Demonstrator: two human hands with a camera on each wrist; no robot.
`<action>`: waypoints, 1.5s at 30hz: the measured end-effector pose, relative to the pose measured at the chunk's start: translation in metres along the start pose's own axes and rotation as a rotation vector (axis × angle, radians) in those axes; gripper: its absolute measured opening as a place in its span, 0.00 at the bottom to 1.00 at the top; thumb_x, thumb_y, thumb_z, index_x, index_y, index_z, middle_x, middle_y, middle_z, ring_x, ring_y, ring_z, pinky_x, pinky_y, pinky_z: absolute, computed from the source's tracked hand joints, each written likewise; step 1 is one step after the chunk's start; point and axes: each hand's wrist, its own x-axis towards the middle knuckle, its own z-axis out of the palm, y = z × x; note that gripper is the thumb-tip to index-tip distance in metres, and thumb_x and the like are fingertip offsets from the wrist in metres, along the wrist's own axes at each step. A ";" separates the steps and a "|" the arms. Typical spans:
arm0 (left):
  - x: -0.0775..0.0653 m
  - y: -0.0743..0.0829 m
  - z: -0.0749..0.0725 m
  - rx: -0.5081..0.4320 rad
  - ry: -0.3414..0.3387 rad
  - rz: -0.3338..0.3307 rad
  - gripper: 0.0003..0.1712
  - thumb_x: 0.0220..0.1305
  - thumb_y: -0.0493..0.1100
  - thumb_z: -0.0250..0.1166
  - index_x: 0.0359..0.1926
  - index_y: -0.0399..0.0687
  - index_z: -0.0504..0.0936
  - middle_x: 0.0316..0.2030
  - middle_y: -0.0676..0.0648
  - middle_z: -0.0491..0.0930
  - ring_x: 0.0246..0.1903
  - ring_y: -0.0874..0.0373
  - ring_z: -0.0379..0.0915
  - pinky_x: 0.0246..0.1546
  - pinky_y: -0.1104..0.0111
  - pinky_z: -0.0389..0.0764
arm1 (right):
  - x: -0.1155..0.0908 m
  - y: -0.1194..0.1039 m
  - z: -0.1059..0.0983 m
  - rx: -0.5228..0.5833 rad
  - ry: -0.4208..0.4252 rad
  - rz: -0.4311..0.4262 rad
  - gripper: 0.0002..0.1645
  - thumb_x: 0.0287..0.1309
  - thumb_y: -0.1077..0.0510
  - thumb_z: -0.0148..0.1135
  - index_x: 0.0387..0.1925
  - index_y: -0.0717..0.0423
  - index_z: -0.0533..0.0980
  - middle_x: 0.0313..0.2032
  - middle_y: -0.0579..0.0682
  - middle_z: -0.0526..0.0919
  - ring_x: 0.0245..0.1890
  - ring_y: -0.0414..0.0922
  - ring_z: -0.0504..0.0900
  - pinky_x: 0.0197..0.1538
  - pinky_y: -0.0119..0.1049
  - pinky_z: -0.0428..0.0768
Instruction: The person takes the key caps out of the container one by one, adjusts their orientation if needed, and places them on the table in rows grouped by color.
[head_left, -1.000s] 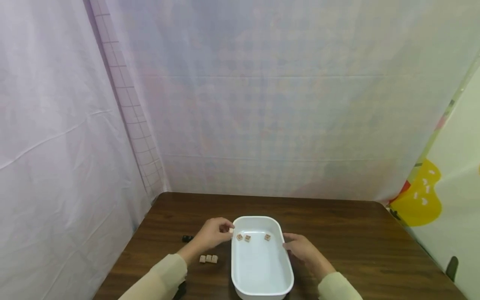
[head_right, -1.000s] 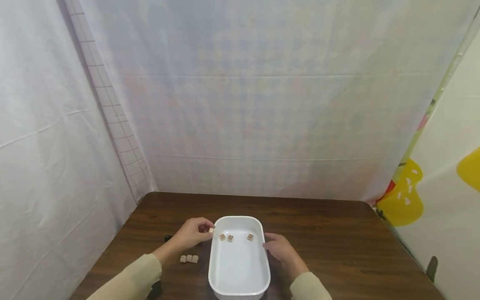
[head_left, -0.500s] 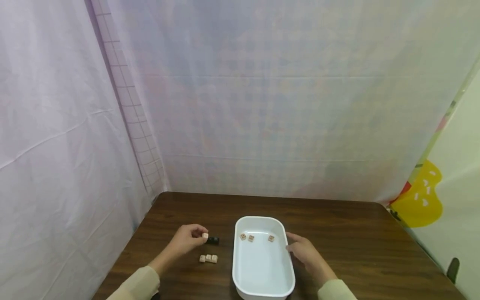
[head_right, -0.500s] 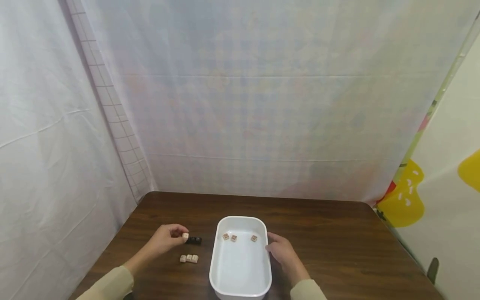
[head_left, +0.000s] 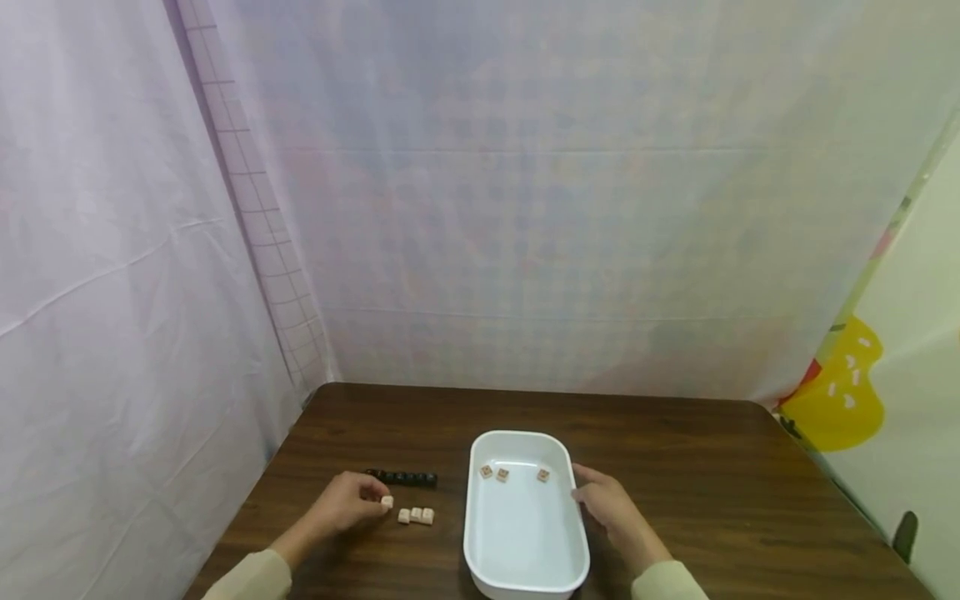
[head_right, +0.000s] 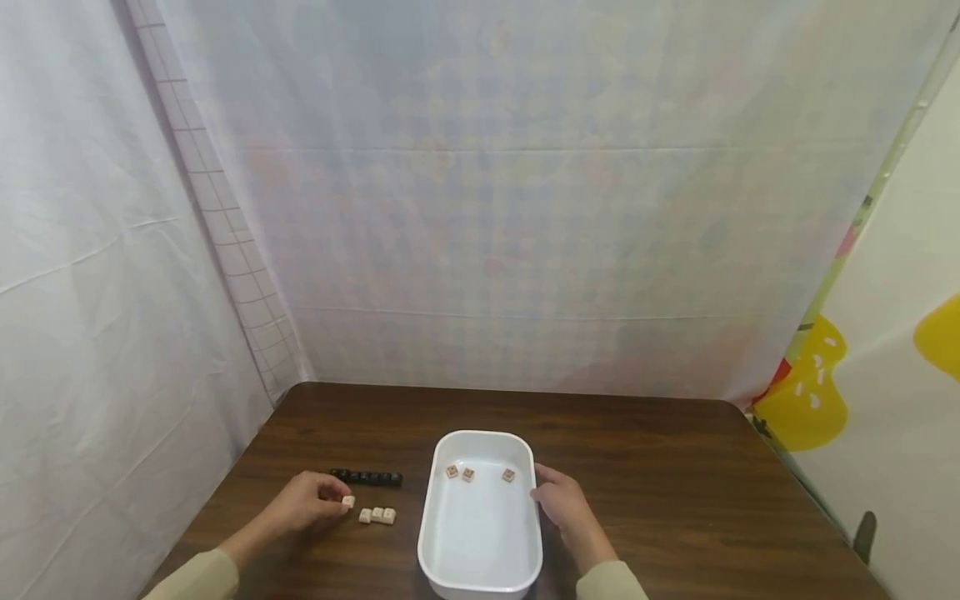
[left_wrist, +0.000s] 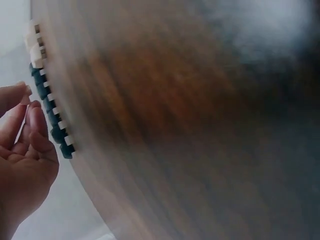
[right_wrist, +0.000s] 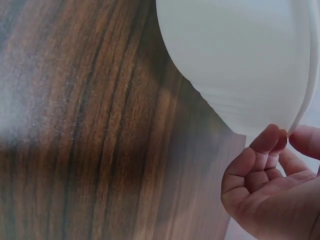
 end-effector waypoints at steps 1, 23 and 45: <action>0.000 -0.001 0.001 0.005 -0.010 0.012 0.07 0.54 0.39 0.74 0.34 0.43 0.86 0.27 0.55 0.80 0.28 0.65 0.72 0.30 0.69 0.74 | 0.000 0.000 0.000 -0.006 0.000 -0.004 0.34 0.54 0.68 0.56 0.65 0.70 0.68 0.36 0.63 0.81 0.27 0.47 0.75 0.29 0.36 0.71; 0.000 0.000 0.014 0.040 -0.047 0.009 0.10 0.47 0.33 0.74 0.33 0.42 0.85 0.26 0.54 0.79 0.27 0.63 0.71 0.29 0.70 0.73 | 0.003 -0.001 0.002 -0.034 0.008 -0.002 0.31 0.56 0.67 0.56 0.64 0.70 0.69 0.56 0.72 0.75 0.51 0.62 0.77 0.54 0.55 0.75; -0.001 -0.005 0.014 0.054 -0.030 0.013 0.12 0.46 0.33 0.75 0.35 0.41 0.85 0.26 0.54 0.79 0.26 0.65 0.71 0.29 0.70 0.72 | 0.002 0.000 0.003 -0.031 -0.004 0.014 0.32 0.57 0.67 0.56 0.65 0.69 0.69 0.55 0.72 0.76 0.45 0.56 0.81 0.47 0.51 0.80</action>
